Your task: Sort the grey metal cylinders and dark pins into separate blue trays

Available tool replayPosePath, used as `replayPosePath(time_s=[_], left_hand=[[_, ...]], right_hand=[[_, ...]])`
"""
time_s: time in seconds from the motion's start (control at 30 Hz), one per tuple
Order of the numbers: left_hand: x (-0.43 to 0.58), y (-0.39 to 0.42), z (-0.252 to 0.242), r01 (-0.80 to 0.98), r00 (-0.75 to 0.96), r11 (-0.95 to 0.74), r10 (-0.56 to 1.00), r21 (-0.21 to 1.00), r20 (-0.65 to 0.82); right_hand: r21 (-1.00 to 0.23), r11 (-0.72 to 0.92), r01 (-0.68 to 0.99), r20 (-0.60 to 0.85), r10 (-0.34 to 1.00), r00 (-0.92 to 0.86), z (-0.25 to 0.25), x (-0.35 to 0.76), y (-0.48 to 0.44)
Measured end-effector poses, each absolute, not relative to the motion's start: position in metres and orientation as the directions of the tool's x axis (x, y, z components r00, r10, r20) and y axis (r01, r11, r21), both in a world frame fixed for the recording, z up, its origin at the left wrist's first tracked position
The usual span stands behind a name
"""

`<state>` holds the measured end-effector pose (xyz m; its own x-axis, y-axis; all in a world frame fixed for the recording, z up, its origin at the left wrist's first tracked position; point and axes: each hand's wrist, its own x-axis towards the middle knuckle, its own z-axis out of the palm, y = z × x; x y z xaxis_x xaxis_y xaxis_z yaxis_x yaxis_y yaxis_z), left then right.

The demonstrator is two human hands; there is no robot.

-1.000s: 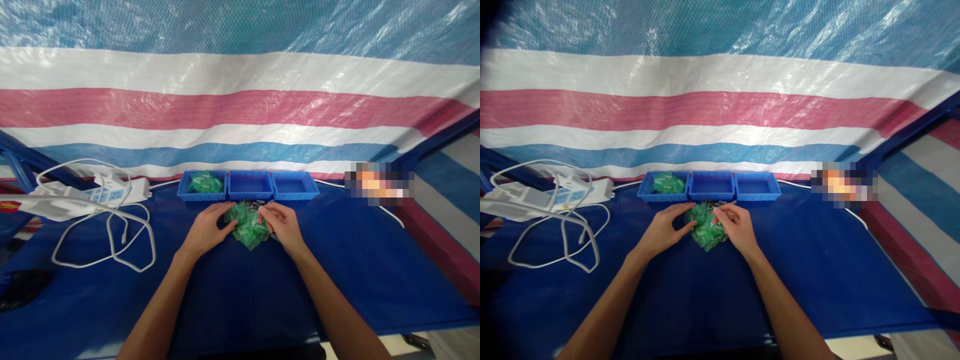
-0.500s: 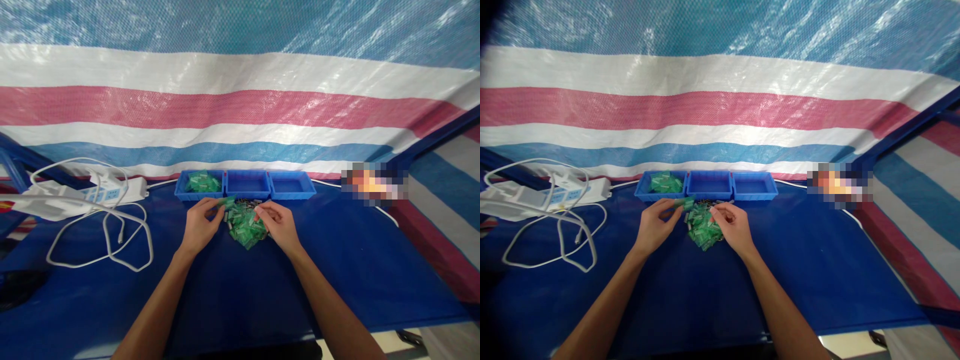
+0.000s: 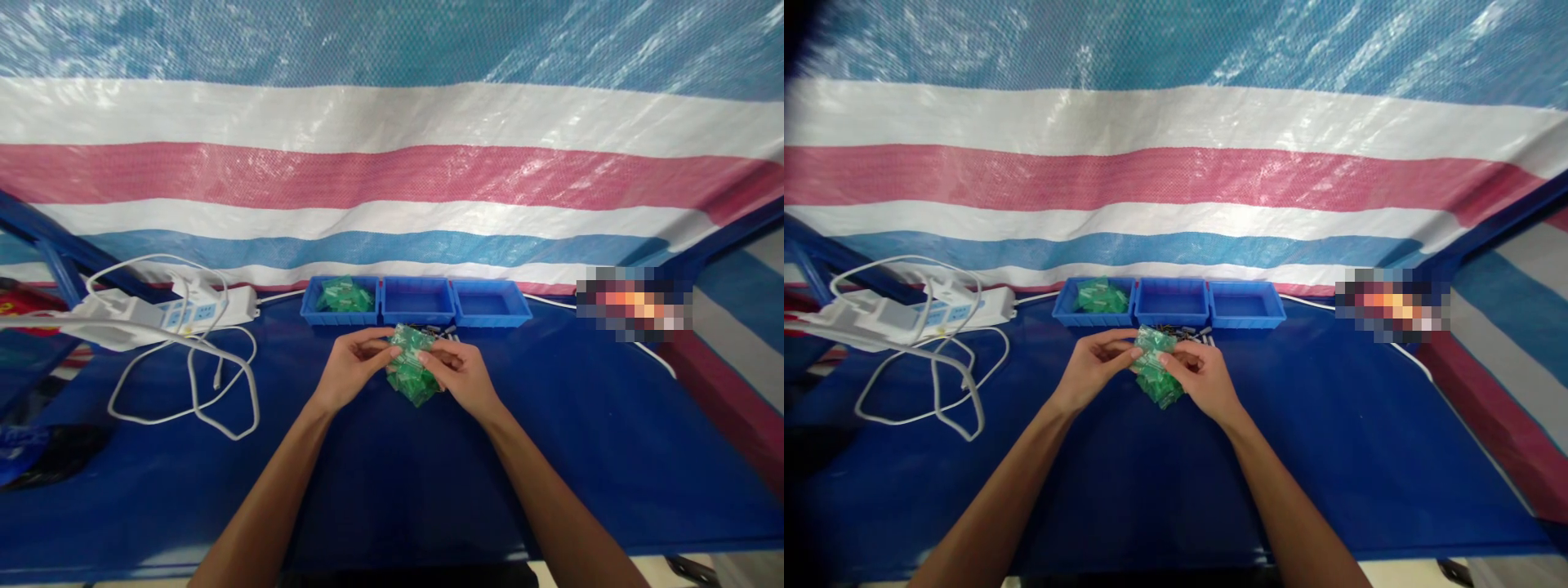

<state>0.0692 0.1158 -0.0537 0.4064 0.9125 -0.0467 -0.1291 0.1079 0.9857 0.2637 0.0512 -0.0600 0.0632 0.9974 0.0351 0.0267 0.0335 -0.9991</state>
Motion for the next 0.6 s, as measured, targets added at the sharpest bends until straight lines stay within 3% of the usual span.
replayPosePath(time_s=[0.1, 0.2, 0.3, 0.4, 0.47, 0.6], left_hand=[[0.068, 0.118, -0.056, -0.105, 0.388, 0.083, 0.921, 0.991, -0.036], [0.059, 0.125, -0.061, 0.031, 0.325, -0.004, 0.946, 1.0, -0.006], [0.042, 0.133, -0.067, 0.345, 0.295, -0.168, 0.953, 0.923, 0.063], [0.028, 0.141, -0.075, 0.519, 0.332, -0.283, 0.936, 0.807, 0.114], [0.023, 0.144, -0.079, 0.531, 0.367, -0.318, 0.922, 0.785, 0.125], [0.022, 0.146, -0.083, 0.517, 0.407, -0.358, 0.902, 0.778, 0.144]], right_hand=[[-0.992, 0.066, 0.105, 0.077, 0.992, 0.099, -0.062, 0.26, 0.053], [-0.938, 0.192, 0.29, 0.239, 0.961, 0.138, -0.055, 0.253, 0.066], [-0.734, 0.351, 0.581, 0.495, 0.862, 0.104, -0.039, 0.243, 0.095], [-0.517, 0.522, 0.679, 0.665, 0.744, -0.065, -0.023, 0.227, 0.136], [-0.376, 0.599, 0.707, 0.667, 0.705, -0.242, -0.017, 0.212, 0.164], [-0.148, 0.665, 0.732, 0.5, 0.689, -0.525, -0.022, 0.183, 0.206]])
